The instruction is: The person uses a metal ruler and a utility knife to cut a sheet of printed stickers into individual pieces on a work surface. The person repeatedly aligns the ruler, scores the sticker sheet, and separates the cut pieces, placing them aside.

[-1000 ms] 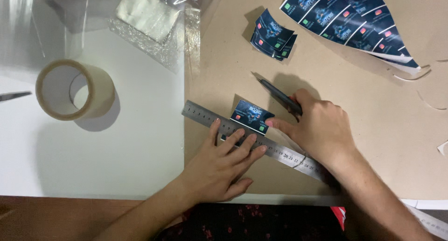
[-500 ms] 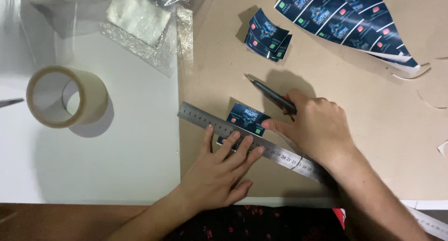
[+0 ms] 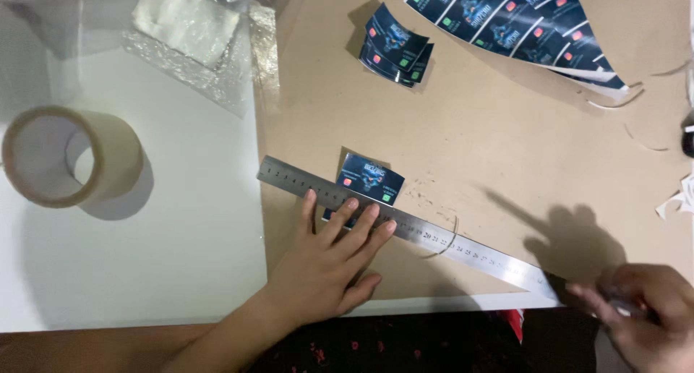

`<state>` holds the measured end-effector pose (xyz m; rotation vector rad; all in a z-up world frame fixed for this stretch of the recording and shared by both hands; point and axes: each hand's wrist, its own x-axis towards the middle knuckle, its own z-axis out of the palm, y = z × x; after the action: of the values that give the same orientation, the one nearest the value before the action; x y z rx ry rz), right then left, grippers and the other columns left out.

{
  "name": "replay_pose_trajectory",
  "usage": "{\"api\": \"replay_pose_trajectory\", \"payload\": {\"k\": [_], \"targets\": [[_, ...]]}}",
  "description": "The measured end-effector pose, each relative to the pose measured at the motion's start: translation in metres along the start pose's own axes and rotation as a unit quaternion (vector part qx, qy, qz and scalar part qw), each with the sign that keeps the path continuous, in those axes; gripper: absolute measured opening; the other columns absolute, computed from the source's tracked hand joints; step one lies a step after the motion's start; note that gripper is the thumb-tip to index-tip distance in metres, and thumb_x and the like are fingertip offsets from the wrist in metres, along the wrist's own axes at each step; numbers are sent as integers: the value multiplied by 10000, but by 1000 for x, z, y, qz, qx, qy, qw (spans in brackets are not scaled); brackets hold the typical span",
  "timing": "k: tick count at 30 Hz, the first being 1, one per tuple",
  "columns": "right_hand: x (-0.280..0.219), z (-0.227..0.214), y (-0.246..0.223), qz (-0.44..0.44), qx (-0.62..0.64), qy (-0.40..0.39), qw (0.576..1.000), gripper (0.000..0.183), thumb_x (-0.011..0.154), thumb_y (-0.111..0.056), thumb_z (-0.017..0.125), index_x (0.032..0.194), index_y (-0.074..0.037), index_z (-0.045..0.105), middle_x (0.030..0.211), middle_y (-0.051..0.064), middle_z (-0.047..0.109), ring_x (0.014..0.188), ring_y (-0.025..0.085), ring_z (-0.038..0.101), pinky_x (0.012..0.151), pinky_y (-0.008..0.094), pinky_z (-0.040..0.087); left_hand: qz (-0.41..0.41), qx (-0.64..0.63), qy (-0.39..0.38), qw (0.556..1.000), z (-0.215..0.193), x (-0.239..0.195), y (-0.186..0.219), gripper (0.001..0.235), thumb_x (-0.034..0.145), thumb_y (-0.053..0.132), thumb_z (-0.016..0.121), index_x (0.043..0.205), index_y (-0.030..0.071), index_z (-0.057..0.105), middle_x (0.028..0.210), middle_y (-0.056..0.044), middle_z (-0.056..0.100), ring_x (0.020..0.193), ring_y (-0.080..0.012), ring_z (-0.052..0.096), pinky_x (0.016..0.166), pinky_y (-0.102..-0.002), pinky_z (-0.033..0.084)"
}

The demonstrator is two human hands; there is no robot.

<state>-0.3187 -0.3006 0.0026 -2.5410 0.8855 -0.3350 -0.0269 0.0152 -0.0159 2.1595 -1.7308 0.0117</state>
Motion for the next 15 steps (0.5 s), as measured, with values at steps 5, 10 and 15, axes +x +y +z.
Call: {"api": "replay_pose_trajectory", "payload": {"k": [5,10,15], "targets": [[-62,-28,47,-86,-241,-81,963,574,749,-243,750,1316,-301,681,1419,-121,639,1101,4,631,623,211,468,14,-9,-22,1000,-12,3,-4,726,919,606,594,1456,126,513,1530,-102,488,1370,-337,509,1122,-698,255],[-47,-50,3,-93,-191,-101,972,529,845,-79,669,1357,-212,652,1446,-50,626,966,61,687,812,227,502,44,-70,-37,996,-22,-2,-11,735,927,600,613,1422,67,516,1524,-144,481,1420,-360,442,1144,-704,207],[-9,-20,17,198,381,-10,903,438,1035,-39,305,1390,198,405,1556,310,478,1362,368,528,920,334,458,58,-27,-31,997,-18,8,-16,792,934,686,523,1445,81,513,1575,-109,416,1455,-320,402,1172,-675,208]]}}
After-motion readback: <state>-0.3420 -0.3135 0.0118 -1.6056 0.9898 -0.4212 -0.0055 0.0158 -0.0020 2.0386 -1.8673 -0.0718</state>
